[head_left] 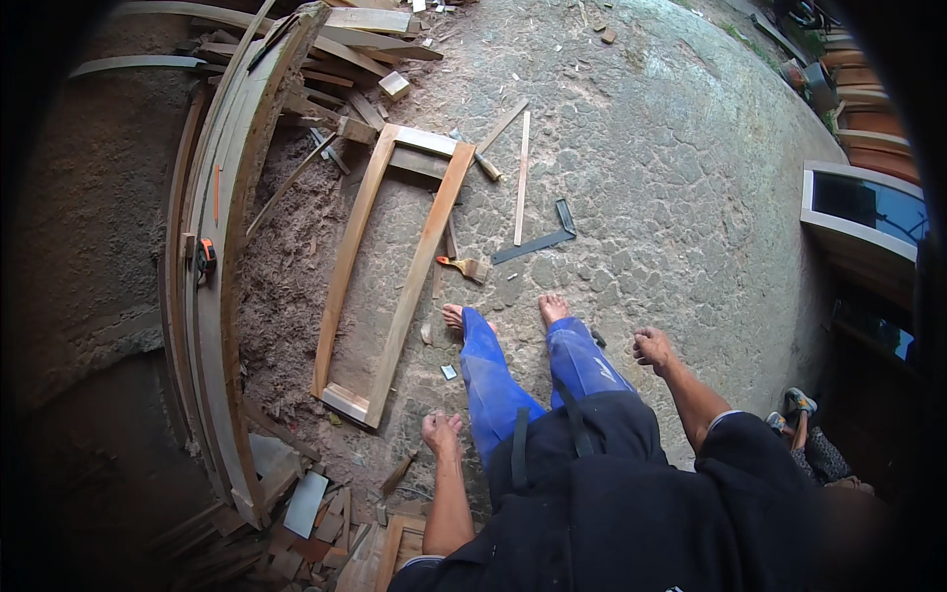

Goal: The person assembles a curved wooden frame by hammering nails into joints while sitting on the floor. They then retrieve a rectangular glass pane and place it into the frame.

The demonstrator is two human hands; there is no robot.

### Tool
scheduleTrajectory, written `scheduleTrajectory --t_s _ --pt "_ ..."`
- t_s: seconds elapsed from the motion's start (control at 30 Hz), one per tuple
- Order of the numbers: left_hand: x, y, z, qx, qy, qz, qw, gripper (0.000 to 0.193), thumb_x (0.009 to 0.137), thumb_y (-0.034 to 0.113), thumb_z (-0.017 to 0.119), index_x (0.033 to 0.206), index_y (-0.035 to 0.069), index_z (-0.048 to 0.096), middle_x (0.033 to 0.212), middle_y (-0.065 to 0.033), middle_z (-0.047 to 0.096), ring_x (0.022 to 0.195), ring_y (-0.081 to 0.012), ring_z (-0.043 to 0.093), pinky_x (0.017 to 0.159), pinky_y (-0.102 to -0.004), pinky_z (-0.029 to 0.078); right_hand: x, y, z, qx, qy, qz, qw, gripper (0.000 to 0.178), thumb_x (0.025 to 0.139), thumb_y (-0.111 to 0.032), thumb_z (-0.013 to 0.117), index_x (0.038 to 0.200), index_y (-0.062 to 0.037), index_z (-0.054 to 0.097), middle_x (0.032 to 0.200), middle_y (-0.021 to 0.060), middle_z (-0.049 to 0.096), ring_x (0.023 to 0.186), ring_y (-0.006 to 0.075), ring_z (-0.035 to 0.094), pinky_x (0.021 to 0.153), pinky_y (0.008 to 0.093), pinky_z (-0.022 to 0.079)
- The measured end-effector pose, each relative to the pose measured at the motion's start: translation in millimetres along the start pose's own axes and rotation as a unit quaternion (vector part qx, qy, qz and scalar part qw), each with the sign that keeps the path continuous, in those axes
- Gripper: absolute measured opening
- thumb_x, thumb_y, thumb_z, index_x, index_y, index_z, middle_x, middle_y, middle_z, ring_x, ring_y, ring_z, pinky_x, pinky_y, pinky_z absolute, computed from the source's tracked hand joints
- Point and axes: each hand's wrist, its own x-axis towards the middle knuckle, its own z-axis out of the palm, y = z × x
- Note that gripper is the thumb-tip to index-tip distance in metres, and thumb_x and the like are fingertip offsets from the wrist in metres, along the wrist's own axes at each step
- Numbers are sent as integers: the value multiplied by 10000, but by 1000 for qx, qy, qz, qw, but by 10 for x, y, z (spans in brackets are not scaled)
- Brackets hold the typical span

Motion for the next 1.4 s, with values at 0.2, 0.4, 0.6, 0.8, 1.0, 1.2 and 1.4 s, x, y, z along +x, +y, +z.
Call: scheduleTrajectory --t_s 0.2,0.4,0.6,0.8,1.0,1.2,1.4 --pt "1751 1198 830 110 -149 54 981 176 1016 189 543 1084 29 563 905 -64 601 779 -197 698 600 -282 561 91 691 604 44 97 103 989 196 988 -174 547 1132 -53 604 820 69 625 628 168 615 520 311 515" --pt "3650 1637 1844 216 -216 150 940 209 985 139 516 1146 30 592 818 -48 635 729 -131 662 610 -266 535 708 1470 1488 -146 48 58 986 161 906 -114 610 950 -1 716 821 93 694 698 207 651 628 374 548" --pt "5112 1213 2425 369 -132 347 852 419 928 57 487 1342 28 540 775 -118 626 715 -251 656 690 -384 531 2459 1244 2333 -179 45 10 983 252 944 -170 625 1162 -45 632 1000 150 717 906 294 675 841 458 546" --pt "5685 544 2422 456 -128 505 721 566 929 193 626 1440 21 452 1319 -262 546 1164 -408 557 972 -484 458 4705 833 3670 -483 223 -366 763 454 989 -244 591 1391 -82 453 1113 199 709 1027 417 666 951 557 503" --pt "5310 11 2417 460 38 578 673 894 762 294 841 1470 9 376 1402 -237 494 1257 -418 524 1052 -475 447 6439 1230 4224 -620 501 -342 498 428 1060 -305 477 1417 -68 491 1338 202 603 1185 313 596 1093 436 418" --pt "5324 140 2348 441 44 591 673 897 745 279 853 1462 13 384 1401 -232 496 1256 -406 533 1038 -472 462 4677 2805 2576 -159 554 36 816 484 990 -293 592 1368 -6 498 1290 221 579 1214 362 553 1069 456 422" --pt "5516 213 2156 440 36 610 658 900 729 264 865 1454 17 392 1400 -228 498 1254 -394 542 1025 -470 477 4277 3377 2131 -135 470 236 840 631 928 -358 668 1404 -10 444 1298 240 556 1265 409 501 1073 481 404"
